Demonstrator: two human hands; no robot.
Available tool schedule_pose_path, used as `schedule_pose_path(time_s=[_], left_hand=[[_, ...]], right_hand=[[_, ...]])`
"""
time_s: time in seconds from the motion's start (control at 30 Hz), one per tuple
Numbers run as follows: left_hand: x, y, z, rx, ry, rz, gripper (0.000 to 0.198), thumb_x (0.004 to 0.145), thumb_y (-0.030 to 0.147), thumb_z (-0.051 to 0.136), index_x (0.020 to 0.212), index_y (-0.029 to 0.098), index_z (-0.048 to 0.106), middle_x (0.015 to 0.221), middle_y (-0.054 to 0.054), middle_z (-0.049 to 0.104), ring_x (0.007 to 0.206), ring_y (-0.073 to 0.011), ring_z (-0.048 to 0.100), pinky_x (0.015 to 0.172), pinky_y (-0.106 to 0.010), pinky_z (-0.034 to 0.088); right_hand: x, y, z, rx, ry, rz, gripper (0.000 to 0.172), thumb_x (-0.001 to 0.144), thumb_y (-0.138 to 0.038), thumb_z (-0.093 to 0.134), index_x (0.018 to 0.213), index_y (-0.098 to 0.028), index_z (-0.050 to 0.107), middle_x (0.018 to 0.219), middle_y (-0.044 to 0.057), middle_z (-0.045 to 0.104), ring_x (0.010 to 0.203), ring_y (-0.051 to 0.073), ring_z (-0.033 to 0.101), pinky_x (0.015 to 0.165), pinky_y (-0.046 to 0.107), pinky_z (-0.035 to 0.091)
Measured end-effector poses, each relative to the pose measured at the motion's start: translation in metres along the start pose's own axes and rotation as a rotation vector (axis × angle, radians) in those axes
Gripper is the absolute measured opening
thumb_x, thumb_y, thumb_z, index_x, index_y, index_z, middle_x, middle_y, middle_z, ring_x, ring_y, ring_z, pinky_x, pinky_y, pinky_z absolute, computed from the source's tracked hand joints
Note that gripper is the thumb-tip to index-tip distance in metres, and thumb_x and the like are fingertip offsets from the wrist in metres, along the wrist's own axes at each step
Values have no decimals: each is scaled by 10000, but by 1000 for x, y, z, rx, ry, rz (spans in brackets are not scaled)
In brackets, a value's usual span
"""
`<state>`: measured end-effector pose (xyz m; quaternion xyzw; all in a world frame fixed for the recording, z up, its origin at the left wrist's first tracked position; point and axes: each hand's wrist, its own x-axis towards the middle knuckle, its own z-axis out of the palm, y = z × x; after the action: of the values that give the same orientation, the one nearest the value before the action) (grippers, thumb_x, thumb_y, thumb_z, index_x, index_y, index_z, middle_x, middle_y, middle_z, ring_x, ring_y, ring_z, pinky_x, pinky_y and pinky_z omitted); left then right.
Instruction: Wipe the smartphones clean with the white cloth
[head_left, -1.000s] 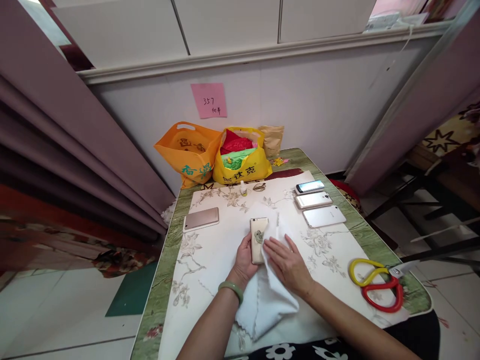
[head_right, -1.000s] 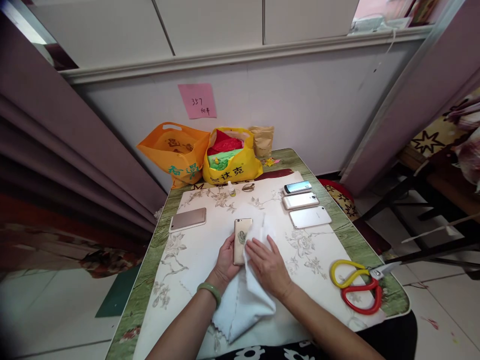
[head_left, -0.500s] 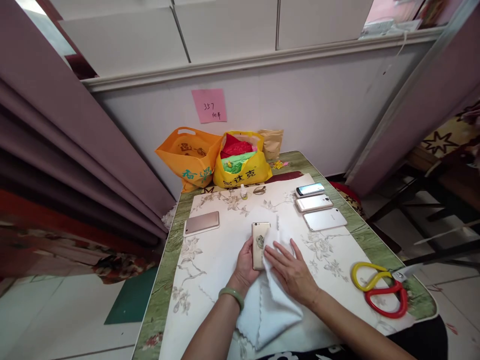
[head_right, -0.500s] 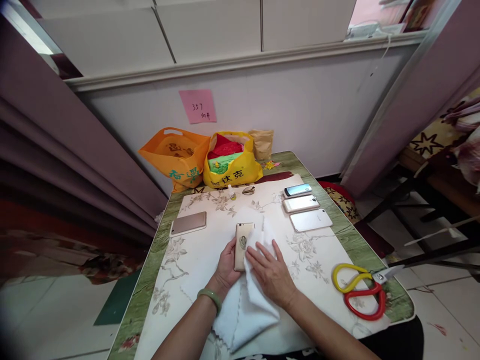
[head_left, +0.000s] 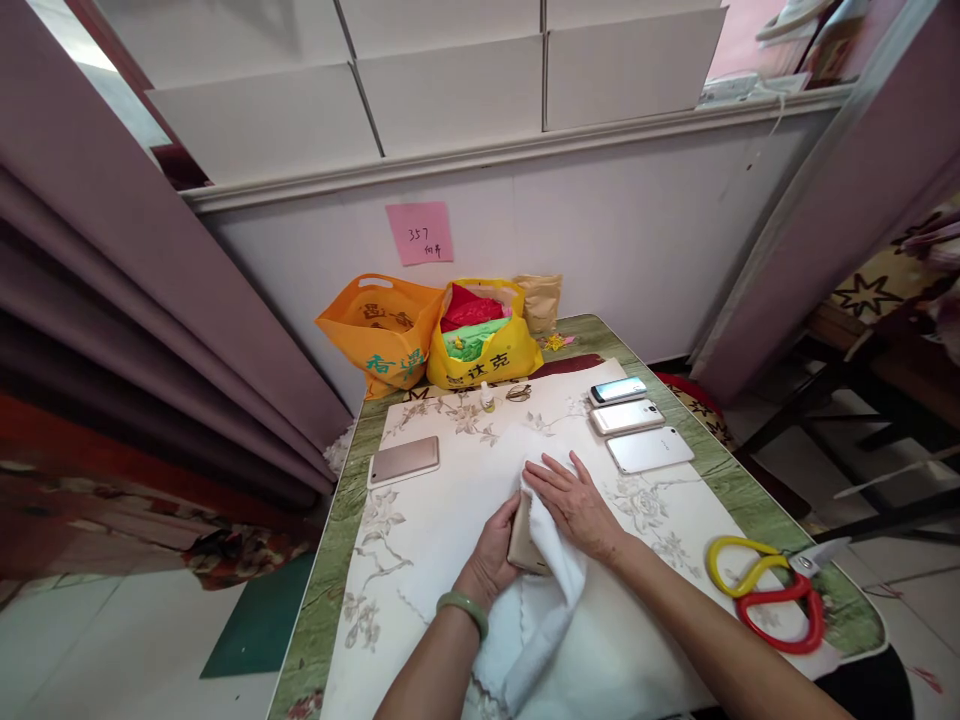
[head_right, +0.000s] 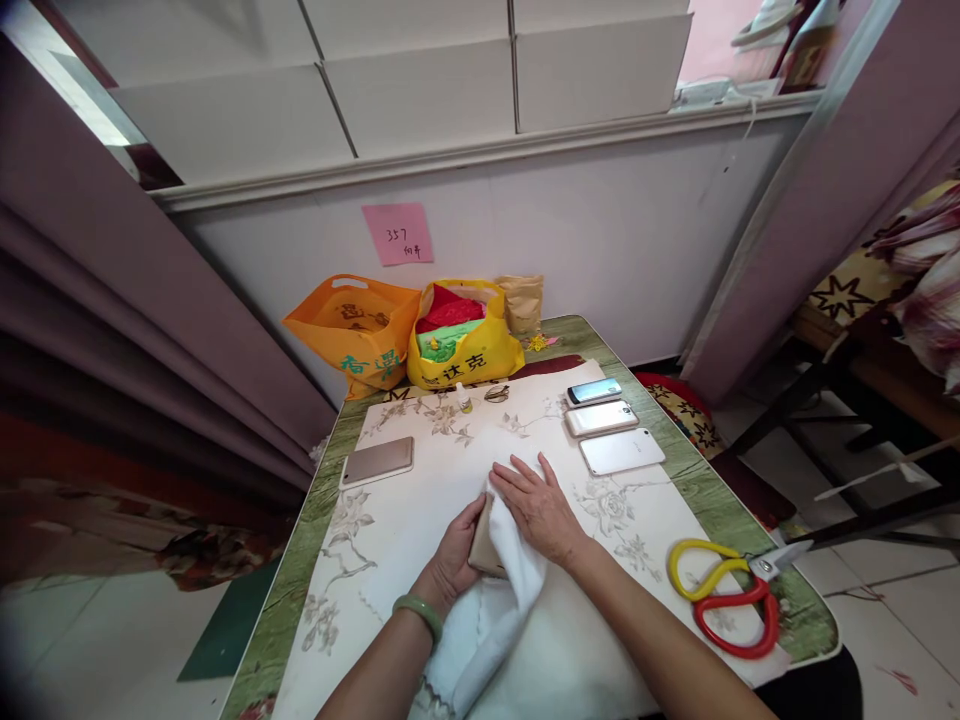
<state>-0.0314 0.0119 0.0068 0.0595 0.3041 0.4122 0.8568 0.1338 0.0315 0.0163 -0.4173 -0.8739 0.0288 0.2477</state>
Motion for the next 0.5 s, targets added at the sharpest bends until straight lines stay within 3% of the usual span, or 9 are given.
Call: schedule_pose_path(time_s=[0.23,0.33,0.5], left_hand=[[1,-3,-1,-63,59,155,309,833,313,661,1057,100,657,927,-97,735,860,-192,697,892,-306,512],[-1,-7,-2,44,35,280,381,764,250,738,1111,132,631,971,-85,724,838,-175,689,819,-284,521],[0,-12,-2,129,116,397,423,699,218,787,1083,161,619,880,-40,715,722,-148,664,663,-245,503]], right_hand=[[-34,-17,3,-32,56,63,482,980,-199,390,1459,-251,388,1429,58,503,1382,246,377,1150,569,222],[-45,-27,1,-9,71,22,456,965,-172,425,1414,-244,455,1403,52,532,1370,243,394,1153,568,232],[-56,-30,1,90,135,-90,401,943,-115,450,1309,-233,562,1316,50,610,1329,216,451,1137,524,305]])
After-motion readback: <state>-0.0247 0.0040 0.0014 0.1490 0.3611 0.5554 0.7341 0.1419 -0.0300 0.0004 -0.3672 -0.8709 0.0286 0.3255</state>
